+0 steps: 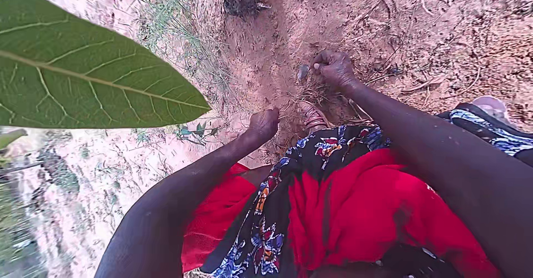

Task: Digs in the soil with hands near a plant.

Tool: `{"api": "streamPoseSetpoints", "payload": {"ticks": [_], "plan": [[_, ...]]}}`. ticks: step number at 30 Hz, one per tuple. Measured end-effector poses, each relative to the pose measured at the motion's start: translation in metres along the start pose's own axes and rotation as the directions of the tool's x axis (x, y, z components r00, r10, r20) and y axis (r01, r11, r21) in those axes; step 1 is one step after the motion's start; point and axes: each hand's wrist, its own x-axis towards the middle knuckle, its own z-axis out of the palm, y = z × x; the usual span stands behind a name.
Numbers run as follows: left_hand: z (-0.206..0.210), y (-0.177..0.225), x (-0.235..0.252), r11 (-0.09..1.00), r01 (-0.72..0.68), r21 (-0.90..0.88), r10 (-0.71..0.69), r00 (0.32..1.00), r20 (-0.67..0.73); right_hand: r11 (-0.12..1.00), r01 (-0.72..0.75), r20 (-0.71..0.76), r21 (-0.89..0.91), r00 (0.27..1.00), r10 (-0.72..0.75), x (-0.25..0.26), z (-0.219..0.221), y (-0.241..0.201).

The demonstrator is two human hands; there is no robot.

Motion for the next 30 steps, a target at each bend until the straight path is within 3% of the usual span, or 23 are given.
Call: {"api": "streamPoseSetpoints", "payload": {"ticks": [4, 9, 12, 15, 21, 30], "plan": [[-0.029, -0.063, 0.054, 0.967, 0.251, -0.042, -0.254, 0.938, -0.235, 1.000, 0.017, -0.017, -0.024, 1.000, -0.018, 0.000, 0.003, -0.001], [-0.038, -0.123, 0.094, 0.863, 0.448, -0.233, -0.503, 0.801, -0.325, 1.000, 0.026, -0.027, -0.004, 0.999, -0.026, -0.001, 0.003, 0.002], [-0.033, -0.128, 0.105, 0.859, 0.473, -0.197, -0.511, 0.775, -0.371, 1.000, 0.029, -0.018, -0.006, 0.999, -0.029, -0.001, 0.001, 0.002], [-0.036, -0.126, 0.105, 0.870, 0.475, -0.131, -0.490, 0.807, -0.329, 1.000, 0.009, -0.011, 0.009, 1.000, -0.009, -0.001, 0.001, 0.001], [-0.038, -0.136, 0.104, 0.848, 0.442, -0.293, -0.515, 0.818, -0.257, 1.000, 0.013, -0.011, 0.017, 1.000, -0.013, -0.001, 0.001, 0.001], [-0.056, -0.093, 0.077, 0.889, 0.448, -0.096, -0.458, 0.866, -0.203, 0.999, -0.005, 0.015, 0.034, 1.000, 0.005, 0.000, 0.000, -0.001]]}}
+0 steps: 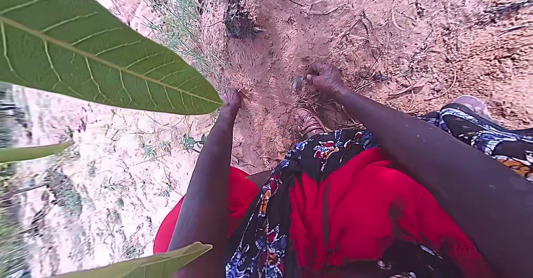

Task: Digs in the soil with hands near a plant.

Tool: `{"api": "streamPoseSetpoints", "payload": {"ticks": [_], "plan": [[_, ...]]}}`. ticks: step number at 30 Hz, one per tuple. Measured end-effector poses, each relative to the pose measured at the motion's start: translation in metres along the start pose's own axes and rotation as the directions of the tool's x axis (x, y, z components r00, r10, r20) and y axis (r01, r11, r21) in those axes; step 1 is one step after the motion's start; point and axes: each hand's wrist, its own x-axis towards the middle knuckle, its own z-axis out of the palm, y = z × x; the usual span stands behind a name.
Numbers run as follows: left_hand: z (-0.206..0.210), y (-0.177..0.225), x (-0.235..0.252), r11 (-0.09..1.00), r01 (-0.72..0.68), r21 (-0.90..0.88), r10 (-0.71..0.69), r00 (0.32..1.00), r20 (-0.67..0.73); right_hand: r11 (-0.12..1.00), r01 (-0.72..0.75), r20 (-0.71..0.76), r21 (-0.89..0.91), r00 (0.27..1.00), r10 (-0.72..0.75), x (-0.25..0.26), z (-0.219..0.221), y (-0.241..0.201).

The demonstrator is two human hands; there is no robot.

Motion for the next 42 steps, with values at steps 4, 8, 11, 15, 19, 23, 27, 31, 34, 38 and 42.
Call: {"api": "streamPoseSetpoints", "payload": {"ticks": [4, 8, 11, 15, 19, 23, 27, 31, 34, 38, 42], "plan": [[0.009, 0.003, 0.005, 0.999, 0.044, -0.027, -0.045, 0.999, -0.021, 1.000, 0.002, 0.014, 0.002, 1.000, -0.002, 0.000, -0.001, 0.001], [0.016, 0.014, -0.012, 0.997, 0.046, -0.059, -0.047, 0.999, -0.019, 1.000, -0.008, 0.015, -0.018, 1.000, 0.008, 0.001, -0.004, 0.000], [0.020, 0.014, -0.028, 0.992, 0.072, -0.104, -0.074, 0.997, -0.012, 0.999, -0.028, 0.020, -0.042, 0.999, 0.029, 0.000, -0.003, -0.003], [0.033, 0.010, -0.043, 0.996, 0.020, -0.091, -0.022, 1.000, -0.021, 0.999, 0.002, 0.003, -0.039, 1.000, -0.002, 0.001, 0.001, 0.000], [0.054, 0.023, -0.078, 0.923, -0.381, 0.052, 0.371, 0.918, 0.142, 0.998, 0.036, -0.022, -0.056, 0.999, -0.037, 0.001, 0.006, 0.006], [0.050, 0.049, -0.122, 0.875, -0.481, 0.056, 0.457, 0.859, 0.229, 0.993, 0.000, -0.025, -0.121, 1.000, -0.003, -0.008, 0.004, -0.003], [0.029, 0.040, -0.112, 0.976, -0.215, 0.033, 0.210, 0.971, 0.111, 0.990, -0.009, -0.024, -0.141, 1.000, 0.006, -0.013, 0.003, -0.008], [0.040, 0.008, -0.080, 0.970, -0.123, 0.210, 0.144, 0.986, -0.089, 0.988, -0.023, -0.038, -0.150, 0.999, 0.017, -0.009, 0.006, -0.006], [0.036, -0.007, -0.063, 0.983, -0.139, 0.120, 0.162, 0.963, -0.215, 0.983, -0.050, -0.041, -0.176, 0.998, 0.043, -0.008, 0.008, -0.007], [0.033, -0.011, -0.043, 0.985, -0.148, -0.088, 0.125, 0.966, -0.227, 0.975, -0.064, -0.061, -0.211, 0.997, 0.052, -0.016, 0.007, -0.013], [0.021, 0.002, -0.021, 0.929, -0.072, -0.364, 0.040, 0.995, -0.093, 0.973, -0.009, -0.050, -0.230, 0.999, -0.002, -0.019, 0.001, -0.018]]}}
